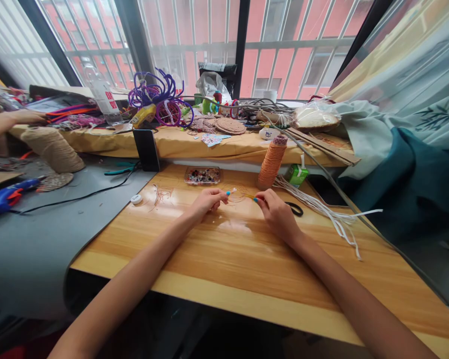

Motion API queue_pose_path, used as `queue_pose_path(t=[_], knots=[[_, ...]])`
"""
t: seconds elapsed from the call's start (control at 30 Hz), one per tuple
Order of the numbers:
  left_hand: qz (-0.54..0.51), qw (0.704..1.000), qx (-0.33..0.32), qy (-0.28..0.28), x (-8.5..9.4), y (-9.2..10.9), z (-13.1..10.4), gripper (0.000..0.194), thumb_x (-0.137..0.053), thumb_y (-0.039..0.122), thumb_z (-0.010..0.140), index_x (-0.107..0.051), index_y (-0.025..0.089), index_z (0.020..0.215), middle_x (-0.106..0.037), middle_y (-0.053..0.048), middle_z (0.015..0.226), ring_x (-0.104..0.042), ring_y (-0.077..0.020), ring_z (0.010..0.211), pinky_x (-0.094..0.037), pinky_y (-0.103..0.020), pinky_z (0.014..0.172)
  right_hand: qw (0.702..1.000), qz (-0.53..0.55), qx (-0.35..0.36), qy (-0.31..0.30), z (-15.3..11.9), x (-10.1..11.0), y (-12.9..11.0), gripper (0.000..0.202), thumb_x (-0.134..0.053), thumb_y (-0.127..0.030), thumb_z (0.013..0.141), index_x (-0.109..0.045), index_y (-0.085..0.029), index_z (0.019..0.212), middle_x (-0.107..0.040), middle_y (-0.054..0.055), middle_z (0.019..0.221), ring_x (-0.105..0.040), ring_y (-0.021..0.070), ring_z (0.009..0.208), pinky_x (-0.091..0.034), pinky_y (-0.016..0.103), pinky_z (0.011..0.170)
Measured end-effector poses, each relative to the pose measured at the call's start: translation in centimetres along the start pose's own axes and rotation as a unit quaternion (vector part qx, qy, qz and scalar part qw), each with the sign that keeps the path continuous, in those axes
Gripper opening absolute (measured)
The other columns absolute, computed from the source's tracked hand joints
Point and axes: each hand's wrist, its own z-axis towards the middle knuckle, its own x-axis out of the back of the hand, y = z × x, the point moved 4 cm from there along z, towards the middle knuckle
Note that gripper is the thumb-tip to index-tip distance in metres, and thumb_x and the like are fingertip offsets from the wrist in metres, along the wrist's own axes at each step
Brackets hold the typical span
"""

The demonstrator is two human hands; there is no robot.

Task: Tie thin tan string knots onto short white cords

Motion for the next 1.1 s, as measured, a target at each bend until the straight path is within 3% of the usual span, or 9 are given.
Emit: queue_pose_path(t=[0.1,0.23,0.37,0.57,0.73,0.8,0.87,0.97,1.1], knots=[[0.043,0.998,0.025,-0.047,-0.7,0.0,-0.4,0.029,-0.058,0.040,0.062,-0.054,0.012,0.057,-0.042,0.004,0.042,-0.029,-0.0031,0.037,-0.014,-0.019,0.038,0.992,0.124,-0.030,0.015,0.3,0.5,-0.6,0.027,-0.044,-0.034,0.080,-0.050,-0.016,0.098,-0.053,0.007,0.085,-0.050,0.0151,0.074,-0.038,0.025,0.066],[0.075,0.991,0.025,-0.113,-1.6,0.0,-0.9,0.033,-0.055,0.044,0.064,-0.056,0.012,0.059,-0.040,0.005,0.041,-0.028,-0.0034,0.037,-0.014,-0.020,0.039,0.975,0.208,-0.044,-0.072,0.3,-0.3,-1.5,0.027,-0.051,-0.033,0.075,-0.055,-0.015,0.095,-0.055,0.005,0.081,-0.050,0.0138,0.070,-0.038,0.024,0.065],[0.079,0.987,0.003,-0.137,-1.9,0.1,-1.0,0.037,-0.054,0.047,0.064,-0.056,0.011,0.058,-0.046,0.003,0.047,-0.029,-0.0034,0.040,-0.018,-0.020,0.041,0.946,0.294,-0.062,-0.120,-0.1,-1.5,-1.7,0.023,-0.048,-0.032,0.076,-0.058,-0.015,0.089,-0.058,0.004,0.083,-0.051,0.0143,0.076,-0.037,0.024,0.068],[0.113,0.990,-0.013,-0.088,-1.9,0.2,-0.9,0.042,-0.042,0.052,0.071,-0.055,0.013,0.065,-0.046,0.003,0.050,-0.030,-0.0044,0.040,-0.020,-0.019,0.041,0.920,0.349,-0.147,-0.103,-0.2,-1.6,-1.3,0.023,-0.047,-0.035,0.075,-0.057,-0.015,0.077,-0.055,0.001,0.071,-0.046,0.0108,0.063,-0.034,0.022,0.058],[0.175,0.978,-0.091,-0.067,-2.0,0.7,-1.1,0.031,-0.052,0.042,0.068,-0.057,0.014,0.078,-0.043,0.005,0.050,-0.034,-0.0057,0.045,-0.024,-0.018,0.045,0.872,0.408,-0.245,-0.113,-0.4,-1.9,-1.2,0.027,-0.050,-0.040,0.070,-0.050,-0.016,0.060,-0.035,-0.006,0.047,-0.026,0.0051,0.041,-0.019,0.020,0.039],[0.193,0.975,-0.099,-0.053,-1.9,0.8,-1.1,0.030,-0.051,0.041,0.069,-0.059,0.013,0.076,-0.043,0.005,0.048,-0.034,-0.0063,0.045,-0.025,-0.019,0.045,0.844,0.442,-0.277,-0.125,-0.5,-2.1,-1.2,0.028,-0.052,-0.043,0.068,-0.048,-0.016,0.060,-0.028,-0.008,0.043,-0.021,0.0043,0.038,-0.013,0.020,0.037],[0.204,0.973,-0.096,-0.043,-1.7,0.8,-1.1,0.029,-0.051,0.040,0.069,-0.059,0.012,0.074,-0.043,0.005,0.046,-0.035,-0.0067,0.045,-0.025,-0.019,0.046,0.824,0.467,-0.298,-0.117,-0.4,-2.0,-1.1,0.029,-0.056,-0.044,0.064,-0.049,-0.016,0.063,-0.031,-0.008,0.045,-0.021,0.0035,0.038,-0.012,0.020,0.037],[0.220,0.971,-0.089,-0.039,-1.6,0.5,-0.9,0.028,-0.051,0.039,0.069,-0.060,0.012,0.070,-0.043,0.005,0.045,-0.034,-0.0065,0.044,-0.024,-0.019,0.045,0.813,0.479,-0.317,-0.094,-0.4,-1.8,-0.8,0.030,-0.060,-0.044,0.060,-0.051,-0.015,0.067,-0.035,-0.008,0.046,-0.021,0.0027,0.038,-0.012,0.020,0.038],[0.223,0.970,-0.087,-0.052,-1.6,0.0,-0.6,0.028,-0.050,0.039,0.069,-0.060,0.012,0.068,-0.047,0.003,0.049,-0.033,-0.0056,0.043,-0.023,-0.019,0.043,0.796,0.487,-0.333,-0.139,-0.7,-2.4,-0.6,0.031,-0.061,-0.044,0.059,-0.050,-0.015,0.063,-0.026,-0.010,0.038,-0.019,0.0025,0.035,-0.010,0.020,0.037]])
